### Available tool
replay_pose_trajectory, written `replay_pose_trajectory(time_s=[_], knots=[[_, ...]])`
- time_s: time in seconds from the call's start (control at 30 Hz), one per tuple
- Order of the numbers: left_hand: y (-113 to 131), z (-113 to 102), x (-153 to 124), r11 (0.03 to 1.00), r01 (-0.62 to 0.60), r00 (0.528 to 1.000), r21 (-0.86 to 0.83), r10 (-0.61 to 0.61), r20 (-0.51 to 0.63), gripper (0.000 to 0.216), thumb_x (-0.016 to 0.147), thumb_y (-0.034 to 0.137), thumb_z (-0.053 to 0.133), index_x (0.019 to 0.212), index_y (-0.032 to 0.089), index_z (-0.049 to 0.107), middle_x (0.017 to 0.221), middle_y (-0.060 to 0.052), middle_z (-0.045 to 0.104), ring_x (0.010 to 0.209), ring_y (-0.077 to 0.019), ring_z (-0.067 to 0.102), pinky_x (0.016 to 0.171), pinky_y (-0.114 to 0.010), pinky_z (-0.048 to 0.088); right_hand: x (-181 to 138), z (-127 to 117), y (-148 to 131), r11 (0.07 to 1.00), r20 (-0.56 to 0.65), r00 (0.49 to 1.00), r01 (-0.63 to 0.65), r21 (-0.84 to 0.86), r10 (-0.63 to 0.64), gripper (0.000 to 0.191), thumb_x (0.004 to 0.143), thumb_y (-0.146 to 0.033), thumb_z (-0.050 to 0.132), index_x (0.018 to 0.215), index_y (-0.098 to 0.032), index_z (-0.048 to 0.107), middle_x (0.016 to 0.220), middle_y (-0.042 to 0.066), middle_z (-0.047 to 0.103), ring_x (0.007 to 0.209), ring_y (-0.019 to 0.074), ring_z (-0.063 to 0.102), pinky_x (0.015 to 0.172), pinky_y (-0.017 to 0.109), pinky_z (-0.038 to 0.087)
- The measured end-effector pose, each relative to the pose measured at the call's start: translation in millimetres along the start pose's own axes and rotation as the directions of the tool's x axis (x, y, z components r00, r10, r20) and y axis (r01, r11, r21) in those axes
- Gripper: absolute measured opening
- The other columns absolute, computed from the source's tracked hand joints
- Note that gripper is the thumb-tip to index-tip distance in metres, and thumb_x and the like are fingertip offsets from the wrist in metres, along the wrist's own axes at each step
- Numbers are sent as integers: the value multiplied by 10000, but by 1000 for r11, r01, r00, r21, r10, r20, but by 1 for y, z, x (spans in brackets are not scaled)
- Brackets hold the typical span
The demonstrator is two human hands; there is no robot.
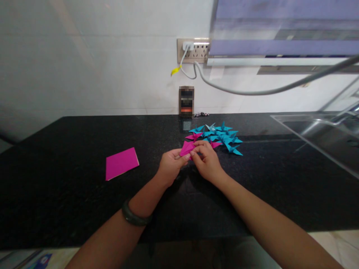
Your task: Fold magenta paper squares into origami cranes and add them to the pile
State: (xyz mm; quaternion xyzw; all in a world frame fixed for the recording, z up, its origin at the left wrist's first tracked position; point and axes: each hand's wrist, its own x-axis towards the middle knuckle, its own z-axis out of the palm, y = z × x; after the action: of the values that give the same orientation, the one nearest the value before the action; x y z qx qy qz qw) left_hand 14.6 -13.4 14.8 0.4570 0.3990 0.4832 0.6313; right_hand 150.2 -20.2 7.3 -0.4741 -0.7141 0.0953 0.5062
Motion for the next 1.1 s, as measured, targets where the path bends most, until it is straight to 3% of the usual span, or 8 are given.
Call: replay_pose_trajectory(time_s=[1.1], knots=[[0, -2, 2, 1000, -6, 999, 17, 7, -53, 228, 604, 247, 707, 791, 119, 682, 686, -46, 686, 565, -101, 592, 556, -203, 474, 1, 1, 3, 1000, -31, 999, -10, 24, 11, 101, 786, -186, 506, 695, -187, 549, 834, 72, 557, 850, 194, 539, 774, 356, 442]])
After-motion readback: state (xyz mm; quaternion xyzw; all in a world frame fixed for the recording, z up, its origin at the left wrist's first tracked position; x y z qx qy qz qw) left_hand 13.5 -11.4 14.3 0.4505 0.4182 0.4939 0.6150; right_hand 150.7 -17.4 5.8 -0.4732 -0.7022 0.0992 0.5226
